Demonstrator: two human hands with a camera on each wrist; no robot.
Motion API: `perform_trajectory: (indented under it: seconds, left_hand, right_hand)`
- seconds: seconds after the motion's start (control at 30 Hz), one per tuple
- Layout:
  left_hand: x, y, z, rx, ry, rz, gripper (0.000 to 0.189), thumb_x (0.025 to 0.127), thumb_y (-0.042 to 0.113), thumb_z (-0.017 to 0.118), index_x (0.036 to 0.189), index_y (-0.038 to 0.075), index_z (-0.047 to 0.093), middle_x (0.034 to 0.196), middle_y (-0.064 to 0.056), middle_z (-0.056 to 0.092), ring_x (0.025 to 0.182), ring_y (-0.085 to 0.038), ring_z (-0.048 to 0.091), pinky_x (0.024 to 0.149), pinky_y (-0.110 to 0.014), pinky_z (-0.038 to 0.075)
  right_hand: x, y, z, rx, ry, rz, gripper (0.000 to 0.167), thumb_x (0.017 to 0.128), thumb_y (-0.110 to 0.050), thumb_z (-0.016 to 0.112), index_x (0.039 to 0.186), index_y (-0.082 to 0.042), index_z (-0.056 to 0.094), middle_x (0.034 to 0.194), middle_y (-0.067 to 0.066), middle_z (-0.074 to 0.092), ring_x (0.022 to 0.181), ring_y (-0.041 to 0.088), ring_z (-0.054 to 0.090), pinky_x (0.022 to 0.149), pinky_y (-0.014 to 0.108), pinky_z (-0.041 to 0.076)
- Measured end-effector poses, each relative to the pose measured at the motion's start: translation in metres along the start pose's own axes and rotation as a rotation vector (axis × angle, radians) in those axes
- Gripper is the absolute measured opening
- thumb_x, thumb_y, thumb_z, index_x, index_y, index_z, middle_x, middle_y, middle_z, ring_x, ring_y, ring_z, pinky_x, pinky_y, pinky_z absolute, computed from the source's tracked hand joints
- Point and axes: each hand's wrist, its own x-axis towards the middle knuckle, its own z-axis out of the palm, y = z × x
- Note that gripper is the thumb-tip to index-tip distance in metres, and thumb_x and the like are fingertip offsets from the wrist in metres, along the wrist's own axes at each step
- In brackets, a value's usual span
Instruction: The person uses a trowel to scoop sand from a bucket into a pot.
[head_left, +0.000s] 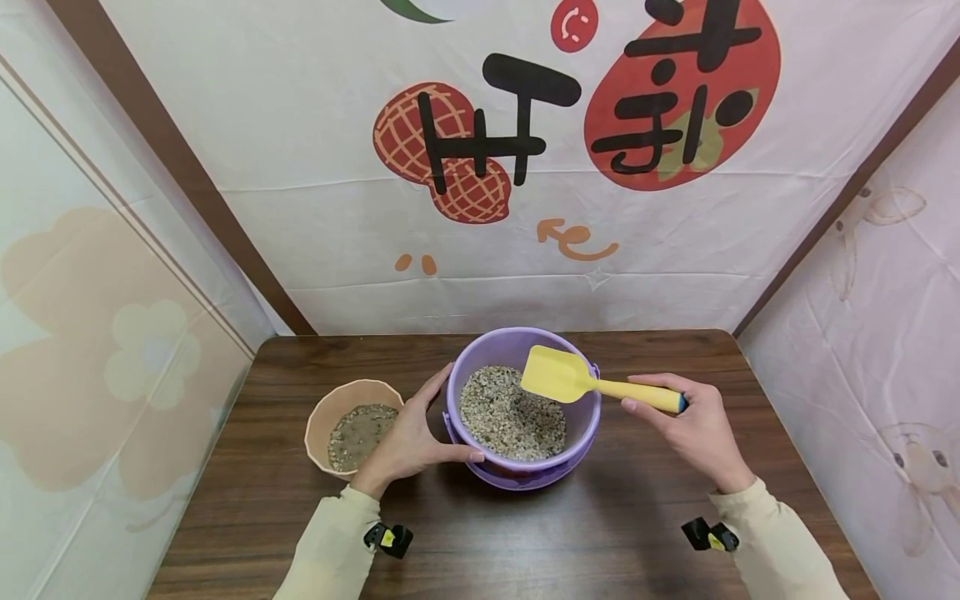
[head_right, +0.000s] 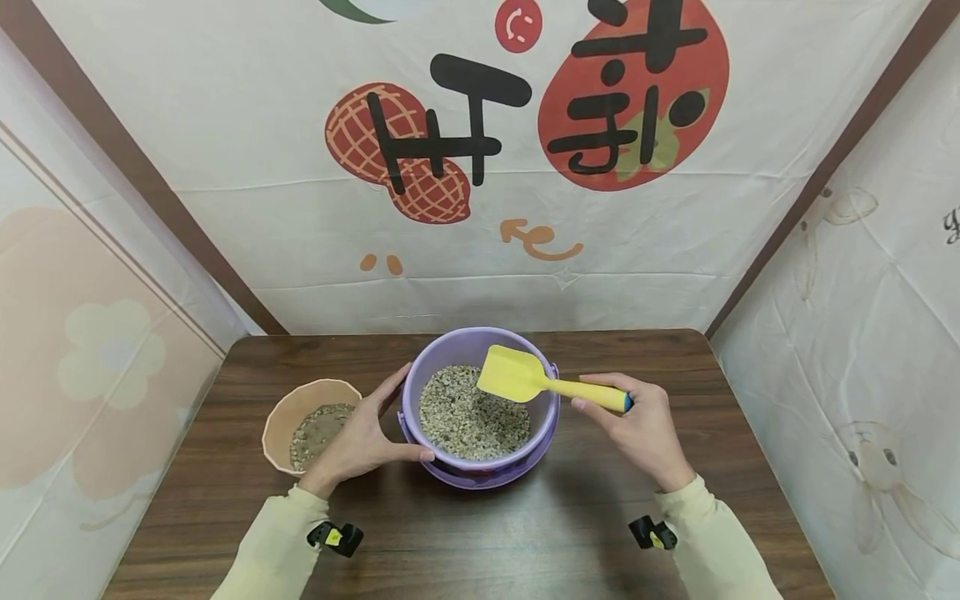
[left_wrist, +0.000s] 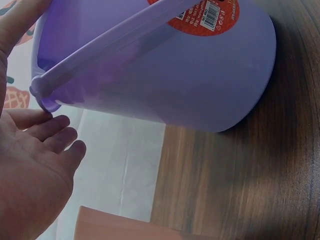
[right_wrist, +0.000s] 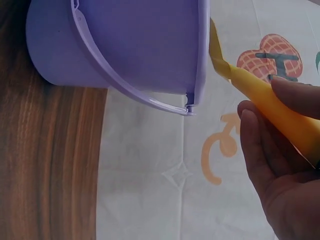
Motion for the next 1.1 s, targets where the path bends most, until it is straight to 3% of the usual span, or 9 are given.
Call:
perform_trajectory:
  seconds: [0.57,0.73,1.1]
  left_hand:
    - [0.0,0.002,0.0,0.021,0.004,-0.002,0.129,0.056,0.04,0.102,0.161,0.021,0.03,0.162,0.0,0.035,0.149,-0.024,0.026,0.119,-0.057,0.021]
    - [-0.001,0.008,-0.001,0.023,0.012,-0.002,0.127,0.057,0.035,0.102,0.161,0.017,0.031,0.161,-0.005,0.035,0.149,-0.028,0.027,0.119,-0.059,0.021]
    - [0.0,0.004,-0.001,0.042,0.006,-0.012,0.129,0.055,0.042,0.101,0.161,0.022,0.03,0.161,0.001,0.035,0.149,-0.024,0.028,0.119,-0.057,0.022]
  right_hand:
    - [0.015,-0.008,0.012,-0.072,-0.152,-0.05,0.025,0.081,-0.013,0.087,0.104,-0.015,0.079,0.069,-0.007,0.062,0.051,0.007,0.04,0.043,0.022,0.037]
    - [0.019,-0.009,0.016,-0.11,-0.184,-0.041,0.025,0.081,-0.012,0.088,0.104,-0.015,0.079,0.07,-0.007,0.063,0.051,0.01,0.042,0.043,0.022,0.037]
    - [0.023,-0.01,0.023,-0.16,-0.217,-0.045,0.023,0.082,-0.013,0.087,0.103,-0.009,0.079,0.081,-0.002,0.07,0.063,0.012,0.052,0.052,0.025,0.046]
